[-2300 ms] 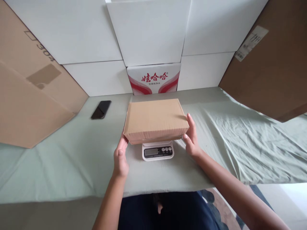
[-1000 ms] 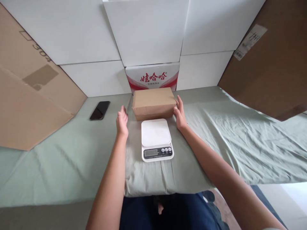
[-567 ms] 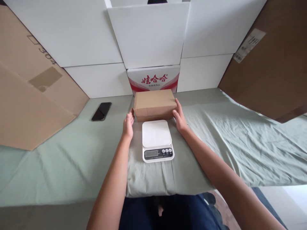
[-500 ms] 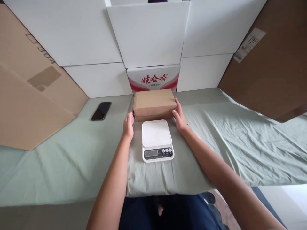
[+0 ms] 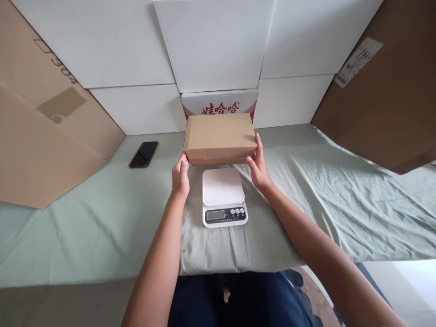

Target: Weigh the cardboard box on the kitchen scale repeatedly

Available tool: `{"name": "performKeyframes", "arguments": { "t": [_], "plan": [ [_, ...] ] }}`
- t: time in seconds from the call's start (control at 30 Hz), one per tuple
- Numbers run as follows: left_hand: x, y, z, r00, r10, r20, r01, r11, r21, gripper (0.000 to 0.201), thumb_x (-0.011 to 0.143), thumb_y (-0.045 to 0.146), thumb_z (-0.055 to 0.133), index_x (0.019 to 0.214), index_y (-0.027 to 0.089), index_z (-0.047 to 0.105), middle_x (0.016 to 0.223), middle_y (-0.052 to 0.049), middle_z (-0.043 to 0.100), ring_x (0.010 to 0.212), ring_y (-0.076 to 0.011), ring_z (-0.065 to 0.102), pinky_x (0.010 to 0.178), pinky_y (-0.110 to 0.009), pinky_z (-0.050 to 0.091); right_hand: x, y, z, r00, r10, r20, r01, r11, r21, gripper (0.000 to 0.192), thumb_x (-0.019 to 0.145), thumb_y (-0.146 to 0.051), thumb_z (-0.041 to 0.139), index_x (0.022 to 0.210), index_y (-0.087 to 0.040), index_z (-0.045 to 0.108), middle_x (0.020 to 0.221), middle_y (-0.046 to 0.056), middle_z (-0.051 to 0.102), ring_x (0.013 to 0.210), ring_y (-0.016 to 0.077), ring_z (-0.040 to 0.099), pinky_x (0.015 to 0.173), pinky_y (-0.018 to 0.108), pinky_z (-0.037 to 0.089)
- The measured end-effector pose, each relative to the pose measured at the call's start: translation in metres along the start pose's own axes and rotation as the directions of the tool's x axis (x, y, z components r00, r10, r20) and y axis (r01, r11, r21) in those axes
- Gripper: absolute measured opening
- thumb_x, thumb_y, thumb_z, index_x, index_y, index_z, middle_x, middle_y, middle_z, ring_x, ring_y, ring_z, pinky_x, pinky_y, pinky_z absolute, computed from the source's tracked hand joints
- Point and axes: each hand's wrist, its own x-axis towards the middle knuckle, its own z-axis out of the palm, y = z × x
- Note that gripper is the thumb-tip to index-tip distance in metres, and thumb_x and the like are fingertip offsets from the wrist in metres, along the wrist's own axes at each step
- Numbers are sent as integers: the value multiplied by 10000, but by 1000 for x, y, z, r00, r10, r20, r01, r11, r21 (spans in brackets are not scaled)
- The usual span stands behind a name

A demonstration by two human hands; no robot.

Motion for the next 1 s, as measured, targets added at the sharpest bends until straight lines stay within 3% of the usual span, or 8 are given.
{"name": "performKeyframes", "arguments": {
  "t": [0.17, 0.33, 0.43, 0.63, 1.0],
  "plan": [
    [-45, 28, -12, 993, 109, -53, -108, 994, 23, 919, 891, 854, 496, 1462, 152, 657, 1519, -202, 643, 1527, -390, 483, 1248, -489, 408, -33, -19, -12, 996, -77, 43, 81, 993, -91, 897, 966, -745, 478, 1698, -455, 47, 1800, -12, 190, 1670, 372, 233, 1345, 647, 295],
    [-106, 36, -24, 997, 59, -56, -59, 998, 10, 922, 895, 843, 499, 1441, 122, 676, 1480, -231, 664, 1500, -425, 510, 1223, -535, 439, -82, -37, -27, 991, -82, 103, 93, 990, -108, 822, 1007, -634, 480, 1698, -458, 71, 1751, 10, 241, 1633, 370, 275, 1330, 673, 295],
    [-127, 37, -25, 998, 18, -63, -19, 1000, -7, 927, 873, 854, 523, 1428, 130, 689, 1479, -239, 661, 1474, -439, 537, 1217, -559, 442, -96, -45, -31, 992, -81, 102, 92, 989, -116, 788, 1024, -593, 469, 1696, -460, 81, 1731, 19, 270, 1614, 366, 295, 1328, 674, 285],
    [-134, 42, -20, 998, -7, -60, 5, 999, -35, 870, 906, 813, 521, 1464, 161, 664, 1525, -217, 632, 1500, -421, 512, 1235, -552, 422, -96, -49, -28, 990, -97, 97, 110, 985, -135, 746, 1035, -577, 454, 1693, -446, 127, 1713, 30, 291, 1612, 363, 279, 1312, 655, 311],
    [-134, 40, -20, 993, 5, -119, -6, 1000, -10, 900, 897, 837, 499, 1485, 171, 646, 1538, -212, 622, 1519, -416, 490, 1227, -545, 424, -94, -52, -25, 992, -93, 80, 104, 984, -143, 731, 1020, -593, 476, 1682, -444, 204, 1633, 55, 408, 1525, 353, 405, 1253, 657, 396]
  ]
}}
